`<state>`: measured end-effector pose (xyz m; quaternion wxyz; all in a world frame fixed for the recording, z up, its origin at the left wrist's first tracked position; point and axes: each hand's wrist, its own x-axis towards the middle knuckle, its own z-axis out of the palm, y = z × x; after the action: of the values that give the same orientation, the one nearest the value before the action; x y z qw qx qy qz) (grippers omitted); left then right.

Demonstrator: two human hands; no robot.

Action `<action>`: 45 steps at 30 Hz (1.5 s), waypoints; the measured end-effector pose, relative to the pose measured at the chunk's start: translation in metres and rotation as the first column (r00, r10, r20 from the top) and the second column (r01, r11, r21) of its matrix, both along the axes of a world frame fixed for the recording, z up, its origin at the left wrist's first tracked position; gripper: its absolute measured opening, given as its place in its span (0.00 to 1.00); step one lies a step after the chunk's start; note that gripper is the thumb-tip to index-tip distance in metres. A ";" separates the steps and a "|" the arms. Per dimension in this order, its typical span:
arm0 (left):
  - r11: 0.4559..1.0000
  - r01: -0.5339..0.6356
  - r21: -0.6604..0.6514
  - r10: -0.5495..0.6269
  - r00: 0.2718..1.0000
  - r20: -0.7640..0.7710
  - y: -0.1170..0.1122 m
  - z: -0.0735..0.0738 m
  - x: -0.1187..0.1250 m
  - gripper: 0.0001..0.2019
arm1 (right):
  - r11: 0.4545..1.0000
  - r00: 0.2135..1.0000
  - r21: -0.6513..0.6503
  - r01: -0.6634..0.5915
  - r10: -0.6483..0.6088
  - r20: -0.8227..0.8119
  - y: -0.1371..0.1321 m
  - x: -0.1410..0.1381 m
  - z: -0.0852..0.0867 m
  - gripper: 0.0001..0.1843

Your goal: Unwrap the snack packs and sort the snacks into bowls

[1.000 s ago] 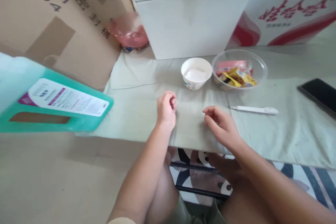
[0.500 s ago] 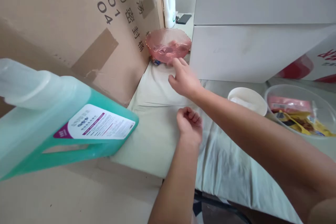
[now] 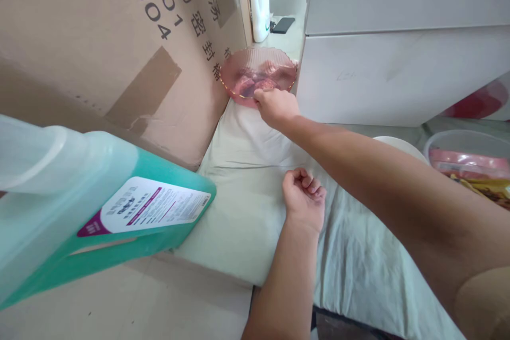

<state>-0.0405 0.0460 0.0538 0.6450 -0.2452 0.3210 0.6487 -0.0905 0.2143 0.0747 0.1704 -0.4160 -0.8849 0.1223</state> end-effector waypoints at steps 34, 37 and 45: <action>0.967 0.126 0.220 -0.125 0.992 -0.020 -0.001 -0.008 0.009 0.05 | 0.995 0.997 -0.080 0.053 -0.057 -0.047 0.056 -0.039 0.035 0.22; 0.943 0.227 0.245 -0.222 0.974 -0.048 -0.004 -0.013 0.013 0.09 | 0.983 0.990 -0.130 0.128 -0.120 0.070 0.099 -0.062 0.023 0.38; 0.929 0.287 0.232 -0.290 0.957 -0.021 0.002 -0.026 0.008 0.19 | 0.958 0.892 -0.242 0.150 -0.026 0.451 0.118 -0.098 0.007 0.61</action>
<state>-0.0322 0.0481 0.0274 0.7598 -0.1226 0.2707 0.5783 -0.1882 0.3328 0.0822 -0.0888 -0.4923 -0.8551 0.1361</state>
